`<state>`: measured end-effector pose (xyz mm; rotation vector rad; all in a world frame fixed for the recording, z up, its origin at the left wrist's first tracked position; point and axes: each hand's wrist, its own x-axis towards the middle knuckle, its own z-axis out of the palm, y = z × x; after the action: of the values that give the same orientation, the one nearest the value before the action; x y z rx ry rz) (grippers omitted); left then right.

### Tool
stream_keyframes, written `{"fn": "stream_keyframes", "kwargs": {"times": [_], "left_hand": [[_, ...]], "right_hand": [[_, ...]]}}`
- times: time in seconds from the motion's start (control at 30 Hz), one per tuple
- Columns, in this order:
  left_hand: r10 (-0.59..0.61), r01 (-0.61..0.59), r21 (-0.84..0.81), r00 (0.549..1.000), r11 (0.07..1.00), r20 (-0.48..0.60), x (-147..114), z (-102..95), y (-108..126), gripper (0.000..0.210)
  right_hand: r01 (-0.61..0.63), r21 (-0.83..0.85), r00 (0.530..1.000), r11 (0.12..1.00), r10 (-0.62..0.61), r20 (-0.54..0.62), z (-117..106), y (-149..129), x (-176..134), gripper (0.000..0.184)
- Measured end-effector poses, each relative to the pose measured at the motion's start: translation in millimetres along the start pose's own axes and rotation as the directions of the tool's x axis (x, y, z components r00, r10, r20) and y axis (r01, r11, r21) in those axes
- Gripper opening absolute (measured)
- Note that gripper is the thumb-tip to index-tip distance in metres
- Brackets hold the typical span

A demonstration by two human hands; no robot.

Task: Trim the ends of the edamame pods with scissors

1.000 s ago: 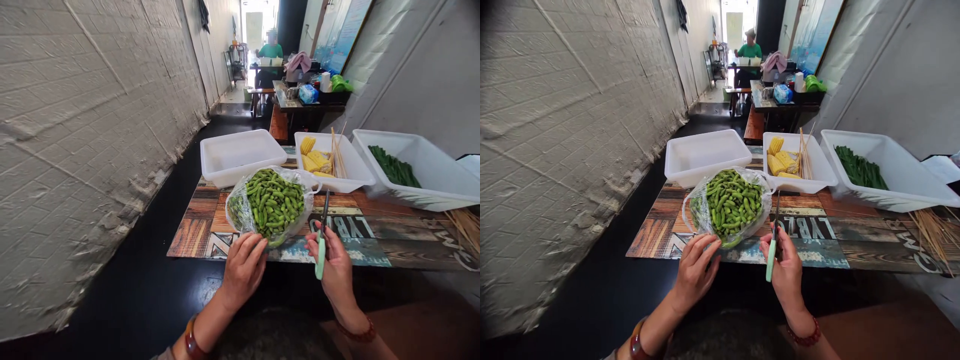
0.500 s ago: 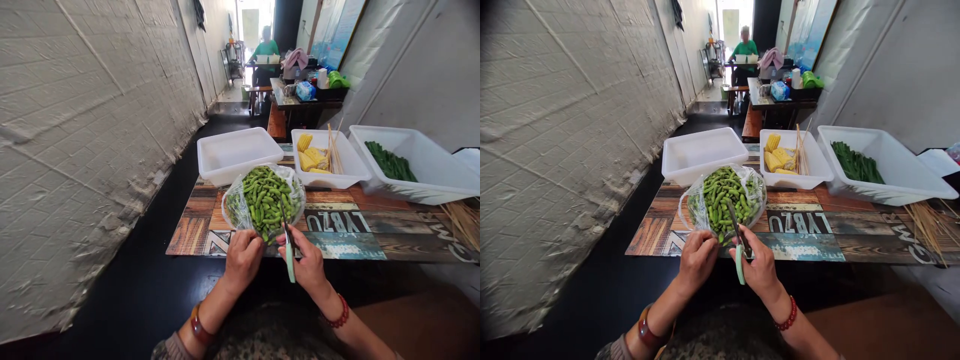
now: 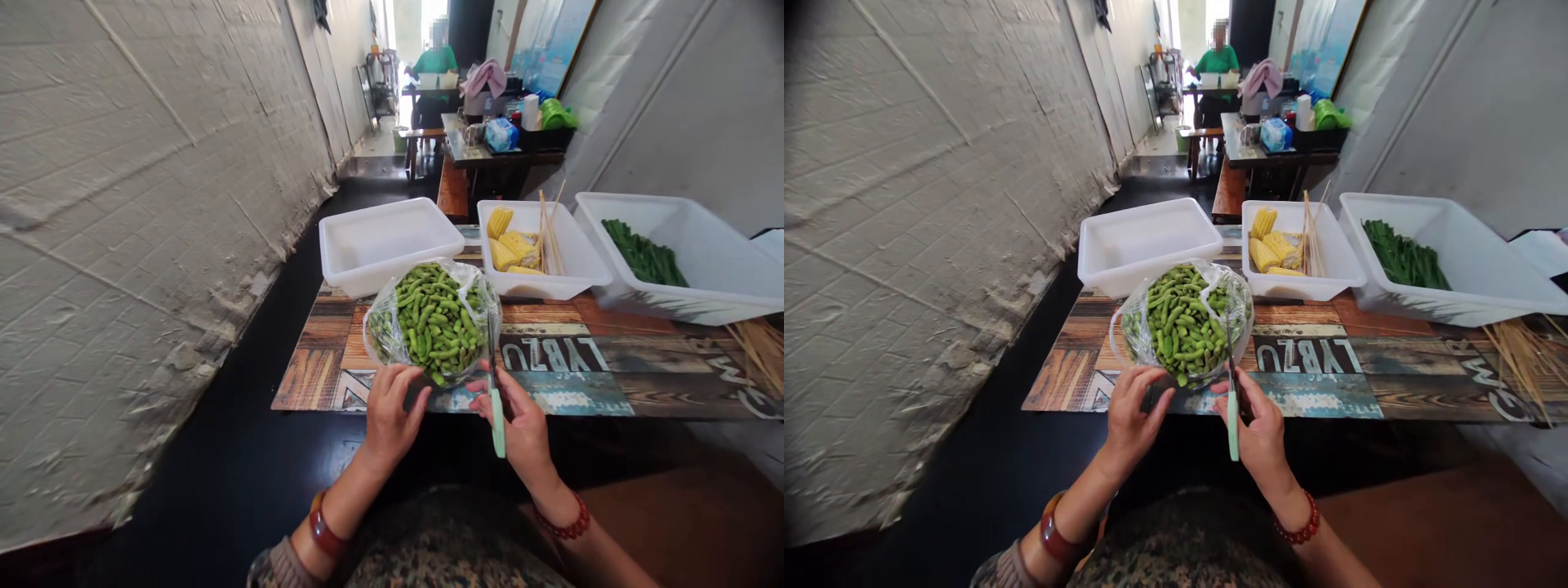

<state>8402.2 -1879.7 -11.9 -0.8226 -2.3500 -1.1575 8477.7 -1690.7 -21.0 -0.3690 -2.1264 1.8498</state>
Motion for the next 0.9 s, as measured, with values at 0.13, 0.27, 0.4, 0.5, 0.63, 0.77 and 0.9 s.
{"fn": "stream_keyframes", "kwargs": {"times": [0.13, 0.27, 0.4, 0.5, 0.63, 0.77, 0.9], "left_hand": [[0.081, -0.084, 0.037, 0.995, 0.996, 0.065, 10, 9.4, -1, 0.021], [0.027, -0.021, -0.084, 0.998, 0.996, 0.061, 22, 14.5, -1, 0.012], [-0.245, 0.274, -0.438, 0.962, 0.856, 0.122, 33, 1.0, 9, 0.013], [-0.370, 0.471, -0.624, 0.881, 0.624, 0.296, 35, -11.4, 19, 0.015], [-0.418, 0.660, -0.666, 0.745, 0.347, 0.520, 22, -15.4, 30, 0.024], [-0.442, 0.713, -0.647, 0.689, 0.271, 0.574, 8, -13.4, 35, 0.029], [-0.458, 0.719, -0.627, 0.685, 0.298, 0.567, 2, -13.0, 36, 0.030]], "right_hand": [[0.011, 0.001, 1.000, 1.000, -0.011, -0.008, -6, -7, -11, 0.047], [0.042, -0.015, 0.999, 0.999, -0.042, -0.008, -7, -8, -20, 0.045], [0.046, -0.013, 0.999, 0.999, -0.046, 0.000, -10, -12, -23, 0.043], [0.025, -0.014, 0.999, 1.000, -0.025, 0.033, -13, -15, -23, 0.040], [-0.006, -0.035, 0.992, 0.999, 0.011, 0.128, -14, -16, -26, 0.040], [-0.027, -0.124, 0.968, 0.992, 0.057, 0.243, -17, -19, -34, 0.047], [0.006, -0.194, 0.945, 0.981, 0.057, 0.321, -20, -20, -39, 0.052]]}}
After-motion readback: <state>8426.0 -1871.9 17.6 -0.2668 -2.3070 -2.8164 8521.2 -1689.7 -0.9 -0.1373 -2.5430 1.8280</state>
